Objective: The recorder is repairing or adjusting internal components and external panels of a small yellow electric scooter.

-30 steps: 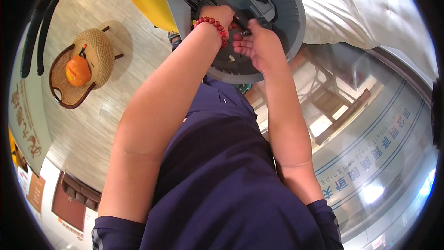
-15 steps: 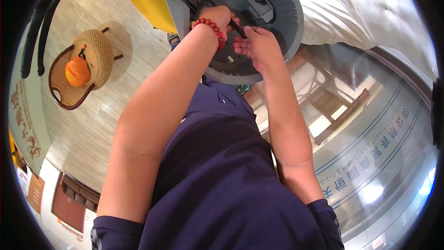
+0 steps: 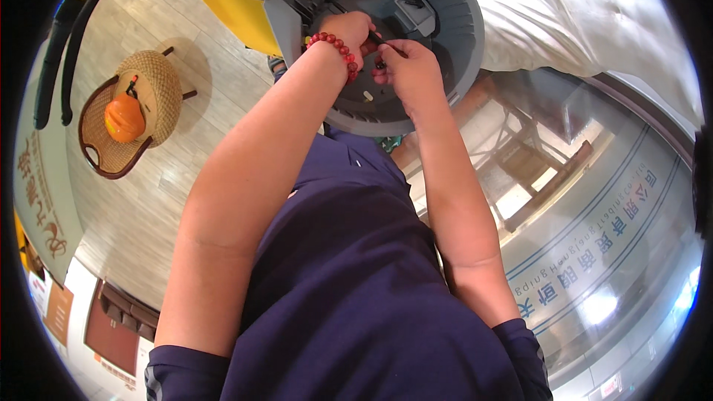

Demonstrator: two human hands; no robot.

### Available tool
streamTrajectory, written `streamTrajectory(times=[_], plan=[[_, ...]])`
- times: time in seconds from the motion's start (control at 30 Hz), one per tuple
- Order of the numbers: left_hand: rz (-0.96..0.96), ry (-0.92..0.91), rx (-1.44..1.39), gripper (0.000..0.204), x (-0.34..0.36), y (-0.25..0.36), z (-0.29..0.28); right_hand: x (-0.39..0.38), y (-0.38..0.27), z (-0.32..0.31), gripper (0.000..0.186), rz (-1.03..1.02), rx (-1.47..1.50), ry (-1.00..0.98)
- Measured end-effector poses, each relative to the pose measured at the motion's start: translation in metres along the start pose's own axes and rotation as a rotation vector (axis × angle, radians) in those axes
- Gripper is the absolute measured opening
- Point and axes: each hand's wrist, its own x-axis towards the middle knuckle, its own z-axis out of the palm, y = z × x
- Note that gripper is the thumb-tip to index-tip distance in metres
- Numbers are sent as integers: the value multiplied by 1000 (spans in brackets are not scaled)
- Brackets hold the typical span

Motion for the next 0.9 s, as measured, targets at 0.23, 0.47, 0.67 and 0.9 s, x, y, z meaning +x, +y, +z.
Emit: streamTrajectory(times=[0.23, 0.47, 0.67, 0.9], plan=[[218, -9, 434, 7, 59, -21, -19, 31, -40, 1, 37, -370, -698, 19], [329, -116, 696, 14, 98, -29, -35, 128, -45, 48, 43, 106, -418, -373], [820, -138, 1630, 16, 13, -11, 3, 170, -8, 34, 31, 116, -314, -309], [583, -449, 1799, 21, 34, -29, -8, 151, -23, 52, 20, 161, -413, -312]])
